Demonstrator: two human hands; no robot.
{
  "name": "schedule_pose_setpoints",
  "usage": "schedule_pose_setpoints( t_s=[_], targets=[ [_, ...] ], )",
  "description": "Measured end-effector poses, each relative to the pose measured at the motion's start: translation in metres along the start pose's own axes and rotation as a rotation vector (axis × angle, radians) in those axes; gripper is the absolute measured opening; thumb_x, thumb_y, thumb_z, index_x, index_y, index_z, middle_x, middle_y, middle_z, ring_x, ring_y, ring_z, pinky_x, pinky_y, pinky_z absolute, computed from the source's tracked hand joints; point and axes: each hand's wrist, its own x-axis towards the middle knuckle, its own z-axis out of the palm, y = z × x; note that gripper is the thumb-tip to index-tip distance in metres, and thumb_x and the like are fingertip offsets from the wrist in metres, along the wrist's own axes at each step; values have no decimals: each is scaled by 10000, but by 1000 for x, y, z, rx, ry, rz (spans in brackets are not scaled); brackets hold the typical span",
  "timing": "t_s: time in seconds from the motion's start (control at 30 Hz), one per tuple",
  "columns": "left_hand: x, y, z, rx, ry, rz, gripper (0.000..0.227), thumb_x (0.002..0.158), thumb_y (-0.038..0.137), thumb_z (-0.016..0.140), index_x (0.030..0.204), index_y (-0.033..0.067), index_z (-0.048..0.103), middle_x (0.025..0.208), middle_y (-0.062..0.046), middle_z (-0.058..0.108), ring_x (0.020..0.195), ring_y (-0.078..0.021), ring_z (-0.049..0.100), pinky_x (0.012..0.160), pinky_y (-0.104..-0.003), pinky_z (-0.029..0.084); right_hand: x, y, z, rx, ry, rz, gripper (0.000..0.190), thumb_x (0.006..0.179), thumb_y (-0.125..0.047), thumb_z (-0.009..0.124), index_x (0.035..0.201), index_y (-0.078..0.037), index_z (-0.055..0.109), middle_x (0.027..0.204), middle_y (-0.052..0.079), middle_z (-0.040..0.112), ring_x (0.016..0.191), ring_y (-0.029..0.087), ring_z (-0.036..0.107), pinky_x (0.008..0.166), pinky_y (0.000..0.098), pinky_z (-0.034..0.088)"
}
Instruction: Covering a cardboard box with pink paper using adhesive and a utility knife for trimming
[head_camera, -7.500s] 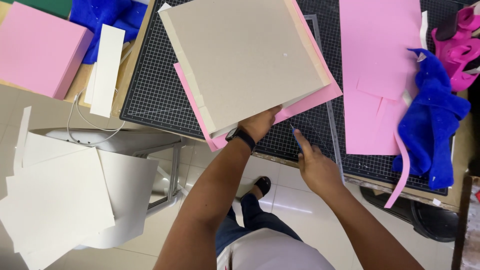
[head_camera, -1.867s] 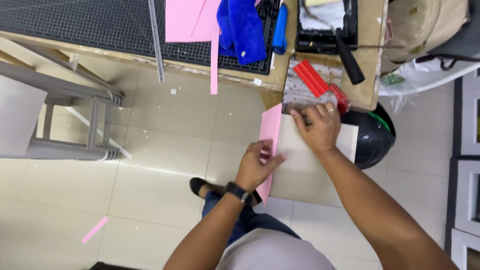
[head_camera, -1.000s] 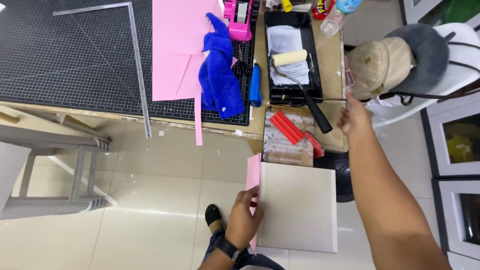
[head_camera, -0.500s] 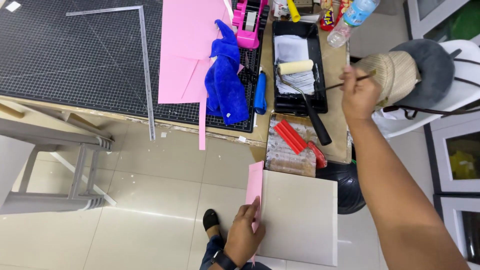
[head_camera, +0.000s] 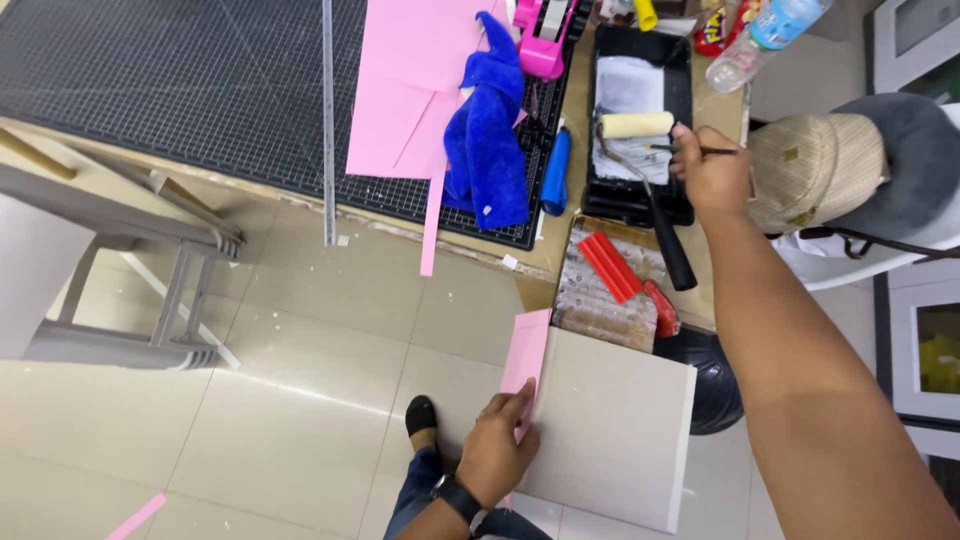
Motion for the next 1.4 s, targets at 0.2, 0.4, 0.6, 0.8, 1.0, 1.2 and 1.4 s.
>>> schedule_pose_setpoints(
  t_s=[0.2, 0.4, 0.6, 0.8, 1.0, 1.2, 1.4],
  targets=[
    [2, 2, -4, -82, 26, -62, 543, 941, 299, 604, 1479, 245, 554, 1135, -9, 646, 908, -173, 690, 857, -359, 563, -4, -14, -6, 180, 51, 124, 397, 1143, -383, 597, 903, -82, 694, 689, 66, 678, 486, 121, 640, 405, 227, 485],
    [10, -7, -3, -265, 65, -118, 431, 951, 357, 632, 1331, 167, 703, 1140, -27, 705, 796, -152, 649, 857, -279, 542, -148, -122, -65, 262, 263, 54, 419, 1172, -273, 617, 803, -75, 600, 659, 64, 625, 548, 130, 602, 486, 272, 457],
    [15, -8, -11, -291, 3, -181, 422, 951, 355, 610, 1323, 181, 710, 1226, -23, 697, 917, -154, 669, 918, -268, 519, -295, -147, -32, 115, -55, 74, 270, 1059, -236, 574, 846, -95, 659, 741, 16, 707, 589, 110, 654, 563, 233, 503],
    [23, -24, -14, -443, -100, -200, 379, 1010, 221, 623, 1363, 94, 675, 1215, -193, 652, 884, -281, 722, 587, -339, 667, -316, -141, -3, -105, 43, -138, 369, 1021, -319, 696, 705, -140, 632, 559, 46, 611, 546, 259, 655, 539, 334, 527],
    [23, -32, -11, -498, -149, -183, 406, 1019, 203, 599, 1400, 68, 636, 1279, -223, 610, 935, -298, 716, 639, -371, 677, -318, -147, -1, -162, 54, -184, 401, 1056, -274, 668, 708, -100, 568, 582, 128, 569, 599, 360, 646, 555, 399, 515],
    [3, 8, -47, -534, -217, -192, 437, 1027, 193, 564, 1438, 49, 592, 1324, -226, 564, 995, -295, 694, 698, -389, 672, -319, -159, 6, -183, 64, -183, 415, 1059, -292, 666, 705, -106, 556, 578, 117, 558, 607, 370, 637, 542, 420, 505],
    [5, 4, -48, -538, -261, -190, 461, 1025, 214, 568, 1455, 48, 568, 1372, -213, 537, 1107, -332, 674, 730, -405, 674, -359, -185, -2, -173, 75, -184, 422, 1041, -204, 674, 667, -92, 513, 549, 138, 510, 550, 364, 601, 506, 389, 486]
  ],
)
